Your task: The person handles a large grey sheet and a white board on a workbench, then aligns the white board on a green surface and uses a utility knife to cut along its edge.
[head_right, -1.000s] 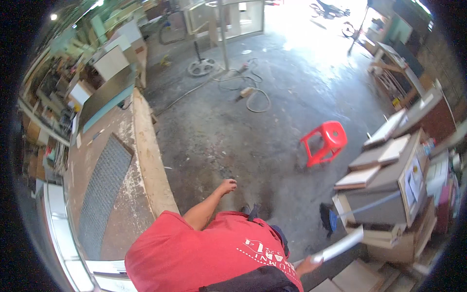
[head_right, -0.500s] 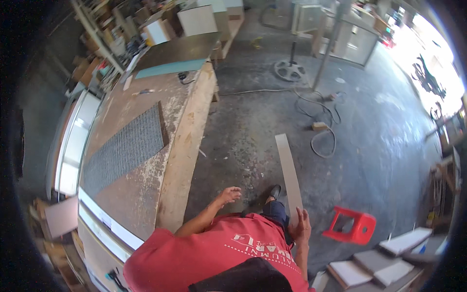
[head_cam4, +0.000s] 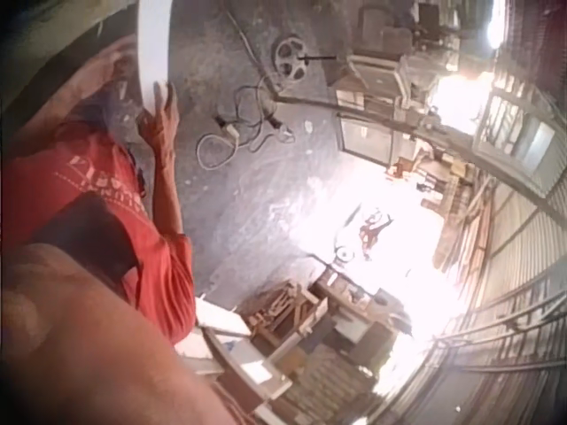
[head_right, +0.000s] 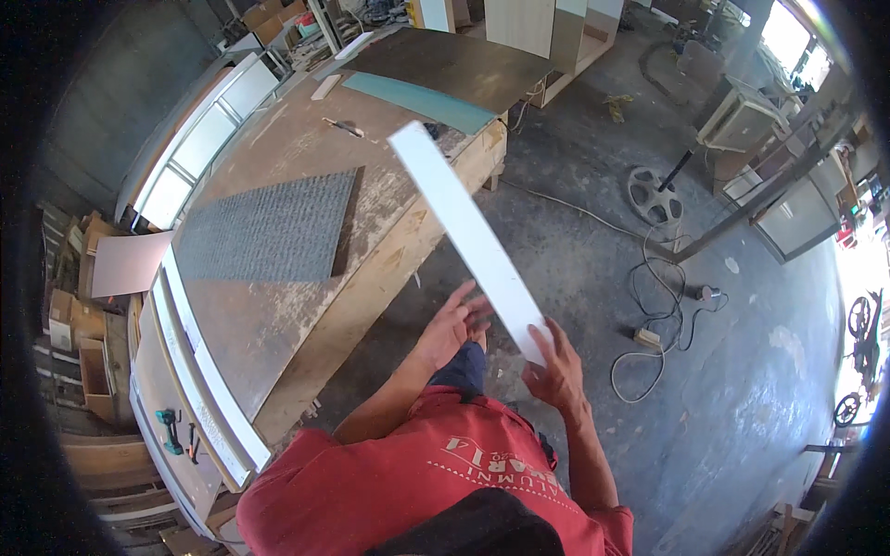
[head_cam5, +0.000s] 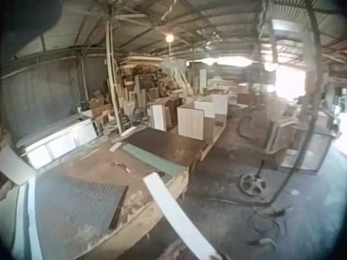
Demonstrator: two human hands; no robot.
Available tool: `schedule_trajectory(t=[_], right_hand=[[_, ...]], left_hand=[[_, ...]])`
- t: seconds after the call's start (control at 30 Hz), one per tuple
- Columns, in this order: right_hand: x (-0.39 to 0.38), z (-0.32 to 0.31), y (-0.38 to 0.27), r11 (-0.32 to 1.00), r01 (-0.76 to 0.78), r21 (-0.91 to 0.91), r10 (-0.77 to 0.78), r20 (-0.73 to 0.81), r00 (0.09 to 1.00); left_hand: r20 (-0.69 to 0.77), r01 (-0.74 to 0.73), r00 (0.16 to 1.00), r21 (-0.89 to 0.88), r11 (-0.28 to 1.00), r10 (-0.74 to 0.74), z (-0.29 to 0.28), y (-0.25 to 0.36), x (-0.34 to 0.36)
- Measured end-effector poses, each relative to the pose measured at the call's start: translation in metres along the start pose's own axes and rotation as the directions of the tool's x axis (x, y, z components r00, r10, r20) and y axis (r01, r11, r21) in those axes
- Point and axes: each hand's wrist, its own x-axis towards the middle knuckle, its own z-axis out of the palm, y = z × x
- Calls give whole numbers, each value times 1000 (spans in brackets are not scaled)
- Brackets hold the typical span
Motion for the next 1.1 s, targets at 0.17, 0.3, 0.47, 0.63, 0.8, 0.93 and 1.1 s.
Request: schedule_trajectory(t=[0.17,0.3,0.47,0.63,0.8,0.93,1.1], right_hand=[[99,39,51,993,121,-15,-119,103,988],[156,31,93,998,-68,10,68,-21,997],[97,56,249,648,-761,42,761,-72,644],[-97,107,351,242,-965,-97,962,-107,252],[-92,128,376,-143,-972,-187,927,319,-198],[-6,110,474,-63,-982,-180,911,392,-131],[147,44,700,476,-788,-390,877,279,392]], left_hand=[[-71,-161,985,-86,983,155,8,38,122],[-250,-295,926,-6,955,285,3,70,220],[-178,-342,917,105,934,356,5,128,336],[-105,-332,935,77,940,339,32,152,448],[-117,-344,924,167,924,365,52,149,547],[-139,-333,923,172,927,358,67,145,634],[-240,-329,903,150,932,357,122,140,754]])
